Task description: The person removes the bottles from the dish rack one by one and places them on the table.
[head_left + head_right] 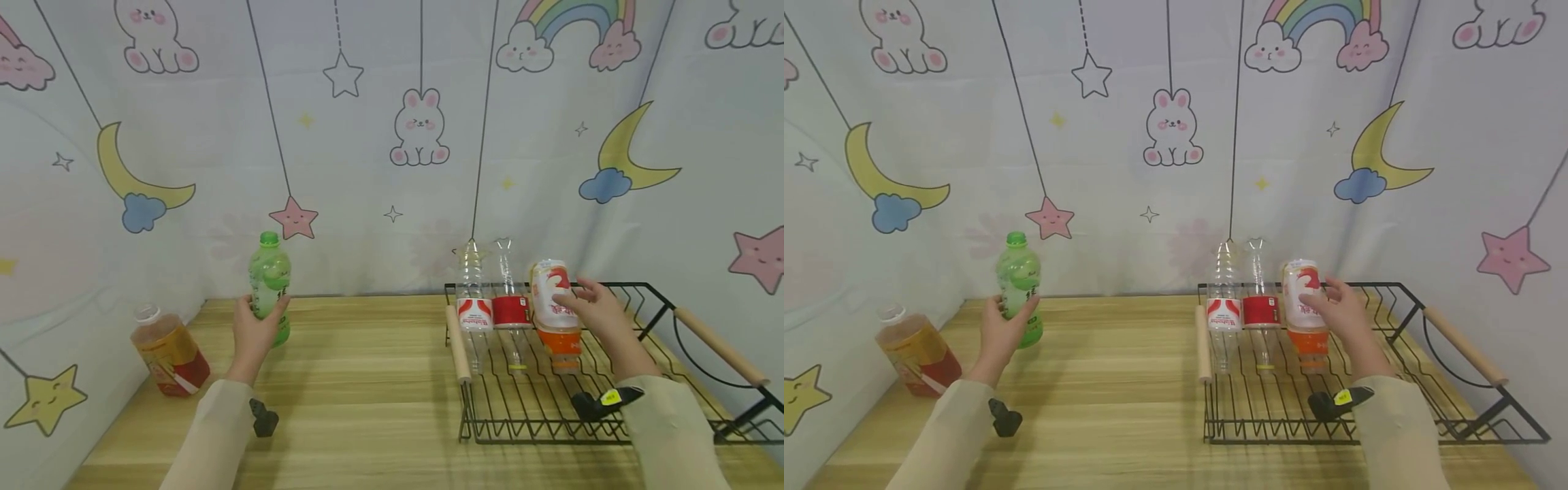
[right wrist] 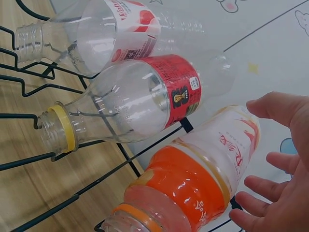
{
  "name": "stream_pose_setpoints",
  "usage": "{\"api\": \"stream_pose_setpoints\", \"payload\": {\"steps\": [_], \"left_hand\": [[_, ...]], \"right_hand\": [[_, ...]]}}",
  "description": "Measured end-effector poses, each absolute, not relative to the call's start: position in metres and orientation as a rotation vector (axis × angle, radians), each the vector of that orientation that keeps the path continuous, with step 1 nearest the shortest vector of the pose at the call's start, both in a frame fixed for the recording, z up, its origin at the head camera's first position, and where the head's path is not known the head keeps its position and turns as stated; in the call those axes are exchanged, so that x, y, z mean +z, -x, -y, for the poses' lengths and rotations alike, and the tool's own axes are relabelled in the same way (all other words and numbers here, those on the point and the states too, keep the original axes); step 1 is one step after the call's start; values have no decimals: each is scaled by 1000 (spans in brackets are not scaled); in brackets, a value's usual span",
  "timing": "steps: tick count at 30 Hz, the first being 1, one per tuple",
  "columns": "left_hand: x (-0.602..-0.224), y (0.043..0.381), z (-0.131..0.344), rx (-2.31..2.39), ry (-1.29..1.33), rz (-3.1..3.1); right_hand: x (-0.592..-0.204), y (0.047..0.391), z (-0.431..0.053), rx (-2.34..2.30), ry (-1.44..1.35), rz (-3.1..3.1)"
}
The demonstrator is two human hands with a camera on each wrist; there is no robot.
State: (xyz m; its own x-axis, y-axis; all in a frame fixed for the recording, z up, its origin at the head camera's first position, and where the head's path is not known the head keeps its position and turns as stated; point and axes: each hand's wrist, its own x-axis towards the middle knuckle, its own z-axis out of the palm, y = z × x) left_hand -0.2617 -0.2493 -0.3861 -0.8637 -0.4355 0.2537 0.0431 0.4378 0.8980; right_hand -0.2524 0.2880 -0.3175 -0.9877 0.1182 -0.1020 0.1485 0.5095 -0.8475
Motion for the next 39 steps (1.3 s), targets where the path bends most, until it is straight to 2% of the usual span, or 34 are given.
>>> {"api": "stream_pose_setpoints", "payload": {"steps": [11, 39], "left_hand": [[-391, 262, 255, -1442, -383, 2222], [-408, 262, 260, -1495, -463, 2124]], "right_hand": [[-316, 253, -287, -1473, -307, -2650], [-326, 254, -290, -1357, -232, -2620]]}}
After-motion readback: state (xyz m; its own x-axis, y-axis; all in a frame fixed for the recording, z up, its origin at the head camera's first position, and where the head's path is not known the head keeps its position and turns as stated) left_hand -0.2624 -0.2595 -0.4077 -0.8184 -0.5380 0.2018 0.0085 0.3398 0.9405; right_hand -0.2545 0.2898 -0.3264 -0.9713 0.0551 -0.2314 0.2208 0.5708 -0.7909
